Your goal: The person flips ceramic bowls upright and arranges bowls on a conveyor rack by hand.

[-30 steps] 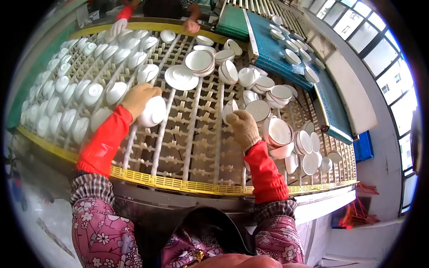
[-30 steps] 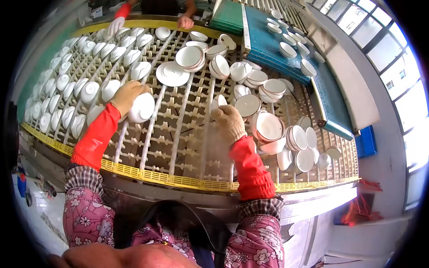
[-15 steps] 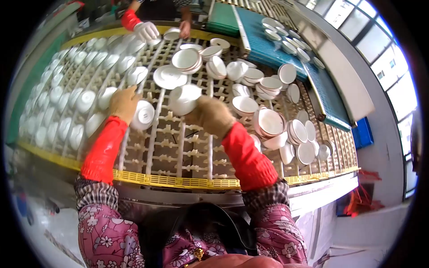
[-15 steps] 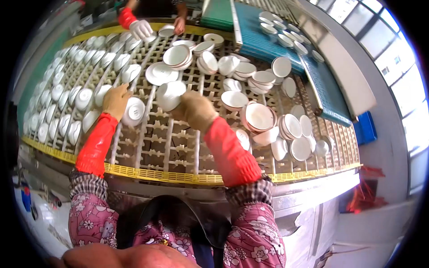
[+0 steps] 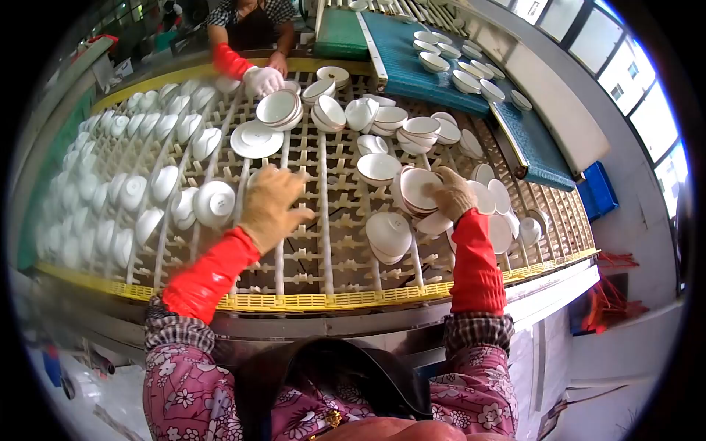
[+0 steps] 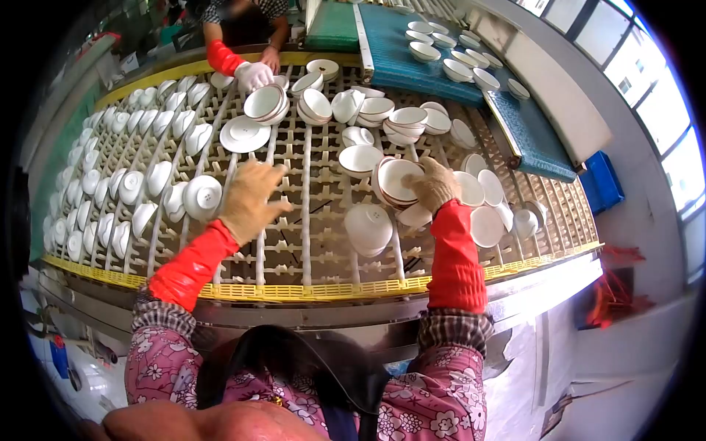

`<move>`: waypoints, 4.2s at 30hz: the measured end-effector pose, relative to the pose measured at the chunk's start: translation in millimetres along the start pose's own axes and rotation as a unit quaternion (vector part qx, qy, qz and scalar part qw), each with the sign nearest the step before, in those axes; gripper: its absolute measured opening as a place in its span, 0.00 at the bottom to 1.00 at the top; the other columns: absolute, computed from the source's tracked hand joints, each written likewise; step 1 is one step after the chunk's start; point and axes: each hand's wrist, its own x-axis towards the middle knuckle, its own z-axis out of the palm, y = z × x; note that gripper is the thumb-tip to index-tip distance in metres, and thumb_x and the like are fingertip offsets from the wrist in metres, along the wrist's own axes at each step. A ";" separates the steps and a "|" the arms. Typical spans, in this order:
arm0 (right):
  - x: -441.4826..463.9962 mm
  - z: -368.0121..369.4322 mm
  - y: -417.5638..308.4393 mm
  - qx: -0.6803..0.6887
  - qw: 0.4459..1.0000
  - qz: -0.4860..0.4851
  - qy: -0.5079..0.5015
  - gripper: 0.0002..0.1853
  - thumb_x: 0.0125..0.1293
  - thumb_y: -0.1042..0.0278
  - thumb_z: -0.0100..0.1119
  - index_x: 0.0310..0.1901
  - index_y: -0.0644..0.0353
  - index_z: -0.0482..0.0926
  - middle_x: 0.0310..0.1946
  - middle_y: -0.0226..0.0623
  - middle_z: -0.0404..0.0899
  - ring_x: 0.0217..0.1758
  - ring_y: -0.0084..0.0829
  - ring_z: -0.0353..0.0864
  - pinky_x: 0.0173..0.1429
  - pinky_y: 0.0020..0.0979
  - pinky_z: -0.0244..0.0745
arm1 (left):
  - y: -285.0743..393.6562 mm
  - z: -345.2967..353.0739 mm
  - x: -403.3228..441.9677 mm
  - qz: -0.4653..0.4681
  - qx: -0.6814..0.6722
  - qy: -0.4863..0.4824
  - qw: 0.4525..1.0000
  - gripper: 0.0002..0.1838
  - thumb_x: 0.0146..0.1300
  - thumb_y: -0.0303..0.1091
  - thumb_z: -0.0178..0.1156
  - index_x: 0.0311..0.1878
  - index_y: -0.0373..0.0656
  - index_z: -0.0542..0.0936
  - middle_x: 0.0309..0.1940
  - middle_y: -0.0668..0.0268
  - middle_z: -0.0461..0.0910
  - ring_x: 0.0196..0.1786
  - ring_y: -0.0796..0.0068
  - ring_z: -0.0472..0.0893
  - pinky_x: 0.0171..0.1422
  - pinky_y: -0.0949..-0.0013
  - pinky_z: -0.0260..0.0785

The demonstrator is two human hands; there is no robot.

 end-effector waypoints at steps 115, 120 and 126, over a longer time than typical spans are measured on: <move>-57.8 82.6 -91.0 0.022 0.970 -0.244 -0.001 0.36 0.75 0.52 0.71 0.79 0.64 0.80 0.72 0.54 0.87 0.74 0.52 0.88 0.79 0.44 0.80 | -109.8 -32.0 3.2 -0.136 0.222 -0.044 0.965 0.31 0.56 0.55 0.85 0.58 0.48 0.90 0.50 0.66 0.90 0.61 0.64 0.86 0.76 0.59 0.69; -74.3 86.8 0.4 0.082 0.967 -0.238 -0.039 0.54 0.69 0.27 0.74 0.80 0.69 0.77 0.70 0.63 0.85 0.75 0.62 0.84 0.79 0.52 0.79 | -123.1 22.3 105.1 -0.248 0.164 -0.238 0.925 0.32 0.64 0.61 0.78 0.66 0.52 0.92 0.68 0.60 0.91 0.72 0.57 0.87 0.75 0.51 0.74; -76.5 80.0 -21.7 -0.017 0.946 -0.321 -0.046 0.63 0.48 0.38 0.91 0.81 0.67 0.74 0.79 0.62 0.76 0.82 0.62 0.77 0.85 0.55 0.73 | -122.0 94.9 130.0 -0.258 0.251 -0.167 0.918 0.47 0.67 0.62 0.75 0.83 0.45 0.77 0.72 0.54 0.86 0.75 0.52 0.82 0.86 0.48 0.60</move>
